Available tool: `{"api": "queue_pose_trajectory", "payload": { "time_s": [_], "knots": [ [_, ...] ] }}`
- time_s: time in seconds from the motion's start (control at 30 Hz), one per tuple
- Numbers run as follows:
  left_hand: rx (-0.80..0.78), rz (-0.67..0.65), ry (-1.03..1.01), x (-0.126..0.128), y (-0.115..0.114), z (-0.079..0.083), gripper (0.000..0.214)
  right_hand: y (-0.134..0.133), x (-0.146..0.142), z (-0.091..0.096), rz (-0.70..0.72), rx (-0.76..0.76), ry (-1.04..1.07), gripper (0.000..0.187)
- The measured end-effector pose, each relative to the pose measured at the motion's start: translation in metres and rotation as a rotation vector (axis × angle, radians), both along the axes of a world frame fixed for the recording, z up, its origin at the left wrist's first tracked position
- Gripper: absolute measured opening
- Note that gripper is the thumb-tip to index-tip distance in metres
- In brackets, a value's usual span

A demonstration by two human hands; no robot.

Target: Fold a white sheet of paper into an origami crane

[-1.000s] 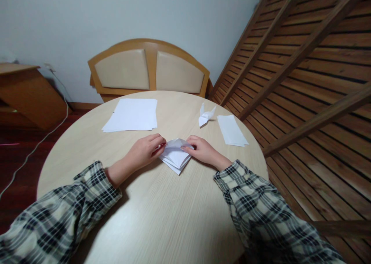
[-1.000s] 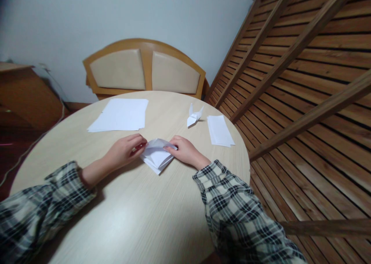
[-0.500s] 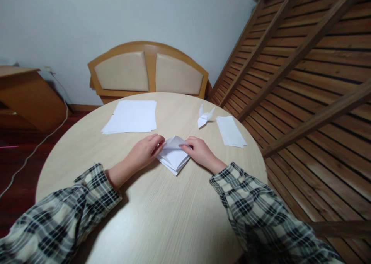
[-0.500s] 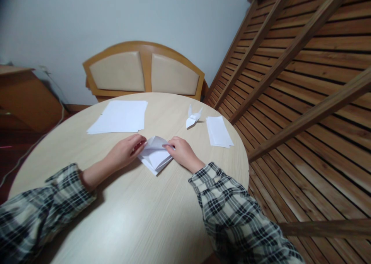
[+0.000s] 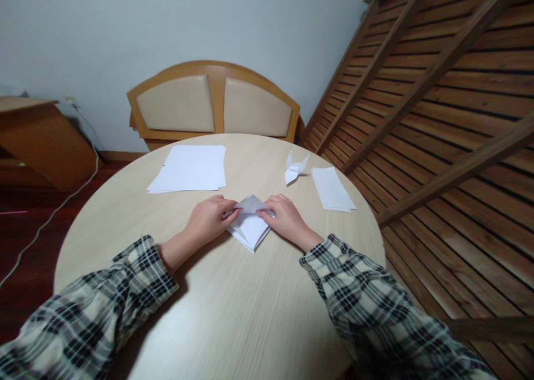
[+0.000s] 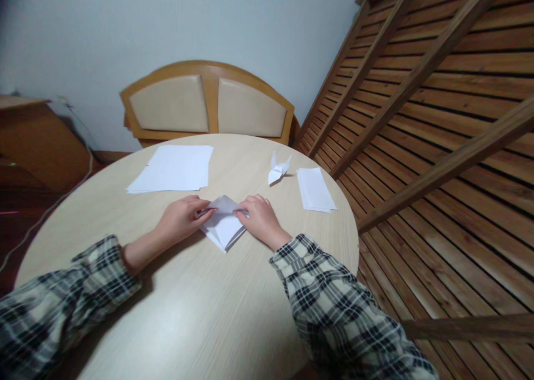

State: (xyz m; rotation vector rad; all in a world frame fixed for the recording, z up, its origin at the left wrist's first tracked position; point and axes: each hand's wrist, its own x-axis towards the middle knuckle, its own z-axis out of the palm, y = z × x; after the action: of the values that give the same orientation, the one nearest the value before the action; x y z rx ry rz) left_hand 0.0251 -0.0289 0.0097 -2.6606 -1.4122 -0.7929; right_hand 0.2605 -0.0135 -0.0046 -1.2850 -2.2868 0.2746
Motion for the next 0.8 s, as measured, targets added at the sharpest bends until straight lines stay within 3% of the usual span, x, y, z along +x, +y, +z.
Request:
{"api": "queue_pose_trajectory", "payload": {
  "time_s": [0.17,0.5,0.8],
  "knots": [
    [-0.069,0.089,0.029,0.004,-0.002,0.003,0.028,-0.003,-0.005,0.000,-0.024,0.014,0.013,0.012],
    [-0.027,0.133,0.003,0.009,0.001,-0.004,0.034,-0.008,-0.014,-0.001,-0.089,0.070,0.095,0.019],
    [-0.014,0.057,-0.090,0.014,0.003,-0.005,0.037,-0.008,-0.022,-0.005,-0.038,0.096,0.273,0.018]
  ]
}}
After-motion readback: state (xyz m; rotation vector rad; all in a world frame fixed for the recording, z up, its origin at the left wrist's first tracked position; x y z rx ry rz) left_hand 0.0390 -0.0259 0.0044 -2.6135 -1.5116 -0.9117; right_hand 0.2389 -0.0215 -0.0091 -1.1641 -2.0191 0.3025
